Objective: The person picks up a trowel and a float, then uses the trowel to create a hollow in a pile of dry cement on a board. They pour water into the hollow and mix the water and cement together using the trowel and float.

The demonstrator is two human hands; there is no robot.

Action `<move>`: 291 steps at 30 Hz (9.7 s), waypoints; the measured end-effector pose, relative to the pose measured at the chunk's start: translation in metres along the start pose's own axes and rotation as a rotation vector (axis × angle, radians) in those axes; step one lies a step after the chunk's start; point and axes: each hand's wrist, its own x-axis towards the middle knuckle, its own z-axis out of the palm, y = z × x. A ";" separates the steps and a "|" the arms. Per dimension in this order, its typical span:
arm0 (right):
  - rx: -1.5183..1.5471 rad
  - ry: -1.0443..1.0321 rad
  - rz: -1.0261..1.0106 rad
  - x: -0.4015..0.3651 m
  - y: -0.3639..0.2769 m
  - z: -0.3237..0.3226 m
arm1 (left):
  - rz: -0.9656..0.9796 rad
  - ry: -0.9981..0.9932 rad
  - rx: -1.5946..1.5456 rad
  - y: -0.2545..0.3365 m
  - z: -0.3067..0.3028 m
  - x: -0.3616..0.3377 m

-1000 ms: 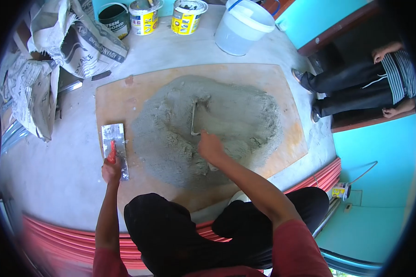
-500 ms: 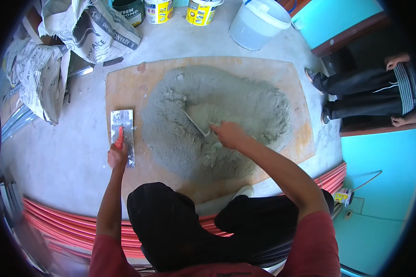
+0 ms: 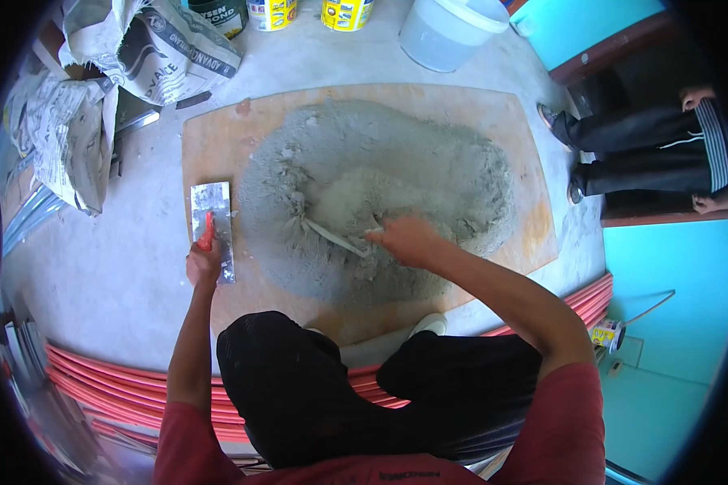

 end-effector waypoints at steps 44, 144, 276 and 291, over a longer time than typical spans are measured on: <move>0.142 0.016 0.288 0.062 0.139 0.048 | 0.039 0.108 0.006 -0.001 0.010 0.002; 2.135 1.654 1.617 0.113 0.091 0.100 | 0.215 0.116 -0.061 -0.001 0.013 0.000; -0.131 0.089 0.639 -0.133 0.272 0.154 | 0.261 0.138 -0.100 -0.002 0.015 0.003; -0.148 0.573 0.207 0.053 0.254 0.077 | 0.255 0.278 -0.031 -0.013 0.029 0.010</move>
